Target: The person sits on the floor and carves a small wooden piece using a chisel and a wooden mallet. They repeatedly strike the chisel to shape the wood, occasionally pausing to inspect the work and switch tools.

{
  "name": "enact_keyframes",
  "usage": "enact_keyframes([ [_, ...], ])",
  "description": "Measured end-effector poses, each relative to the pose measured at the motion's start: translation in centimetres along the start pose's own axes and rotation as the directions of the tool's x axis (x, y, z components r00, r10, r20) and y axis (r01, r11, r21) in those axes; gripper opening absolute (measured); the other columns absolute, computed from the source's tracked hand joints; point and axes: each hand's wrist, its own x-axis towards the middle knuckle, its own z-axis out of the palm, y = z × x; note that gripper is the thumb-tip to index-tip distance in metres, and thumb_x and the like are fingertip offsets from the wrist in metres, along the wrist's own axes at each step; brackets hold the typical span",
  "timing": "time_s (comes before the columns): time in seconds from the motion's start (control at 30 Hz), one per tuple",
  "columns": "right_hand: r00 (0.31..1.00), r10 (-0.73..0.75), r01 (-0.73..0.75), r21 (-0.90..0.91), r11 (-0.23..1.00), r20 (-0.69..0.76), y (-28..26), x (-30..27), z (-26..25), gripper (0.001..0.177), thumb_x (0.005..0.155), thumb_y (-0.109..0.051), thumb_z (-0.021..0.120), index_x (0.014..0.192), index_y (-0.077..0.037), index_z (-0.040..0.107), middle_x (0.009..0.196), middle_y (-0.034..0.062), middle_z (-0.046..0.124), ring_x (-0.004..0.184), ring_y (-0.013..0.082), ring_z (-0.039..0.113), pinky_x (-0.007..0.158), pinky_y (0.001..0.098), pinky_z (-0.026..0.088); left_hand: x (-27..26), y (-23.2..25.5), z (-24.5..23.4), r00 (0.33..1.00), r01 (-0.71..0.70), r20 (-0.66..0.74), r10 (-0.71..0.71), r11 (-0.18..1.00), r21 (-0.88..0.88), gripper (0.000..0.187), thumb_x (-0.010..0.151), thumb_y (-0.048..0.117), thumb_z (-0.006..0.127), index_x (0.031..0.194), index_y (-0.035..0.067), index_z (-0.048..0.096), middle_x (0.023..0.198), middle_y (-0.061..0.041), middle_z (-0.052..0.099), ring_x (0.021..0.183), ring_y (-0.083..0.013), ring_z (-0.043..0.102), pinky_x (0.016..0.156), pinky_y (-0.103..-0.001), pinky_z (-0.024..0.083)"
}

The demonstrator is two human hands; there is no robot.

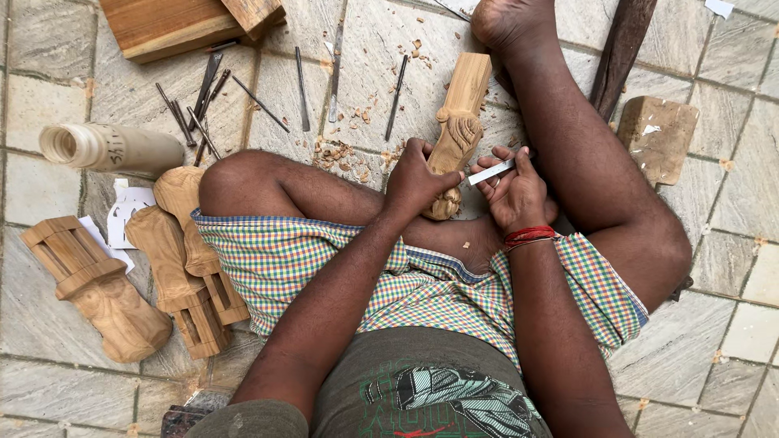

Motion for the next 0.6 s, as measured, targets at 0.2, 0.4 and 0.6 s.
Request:
enact_keyframes([
  [0.2,1.0,0.008,-0.008,0.005,1.0,-0.011,-0.5,-0.6,0.6,0.054,0.112,-0.048,0.033,0.123,-0.001,0.056,0.095,0.0158,0.072,0.089,0.0307,0.075,0.075,0.0377,0.064,0.1,0.0,0.2,1.0,-0.009,-0.008,0.009,1.0,-0.013,0.079,0.068,0.046,0.091,0.12,0.002,0.05,0.108,-0.015,0.067,0.096,-0.0263,0.072,0.083,-0.04,0.06],
  [0.4,0.999,0.015,-0.015,-0.007,1.0,-0.051,-1.0,-1.7,1.9,0.053,0.112,-0.046,0.033,0.124,0.001,0.055,0.095,0.0156,0.071,0.09,0.0293,0.075,0.077,0.0371,0.065,0.2,0.0,0.1,0.999,-0.001,0.037,0.001,1.0,-0.002,0.077,0.07,0.047,0.089,0.12,0.003,0.05,0.108,-0.014,0.066,0.095,-0.0236,0.072,0.081,-0.038,0.061],
  [0.6,0.999,0.007,-0.008,-0.031,0.999,-0.038,-1.2,-2.0,2.0,0.047,0.112,-0.04,0.037,0.124,0.002,0.055,0.096,0.0158,0.07,0.091,0.0291,0.075,0.076,0.0365,0.064,0.0,0.6,-0.2,1.0,-0.013,0.027,0.013,1.0,-0.001,0.079,0.07,0.048,0.089,0.121,0.003,0.049,0.108,-0.014,0.066,0.095,-0.0231,0.072,0.081,-0.038,0.061],
])
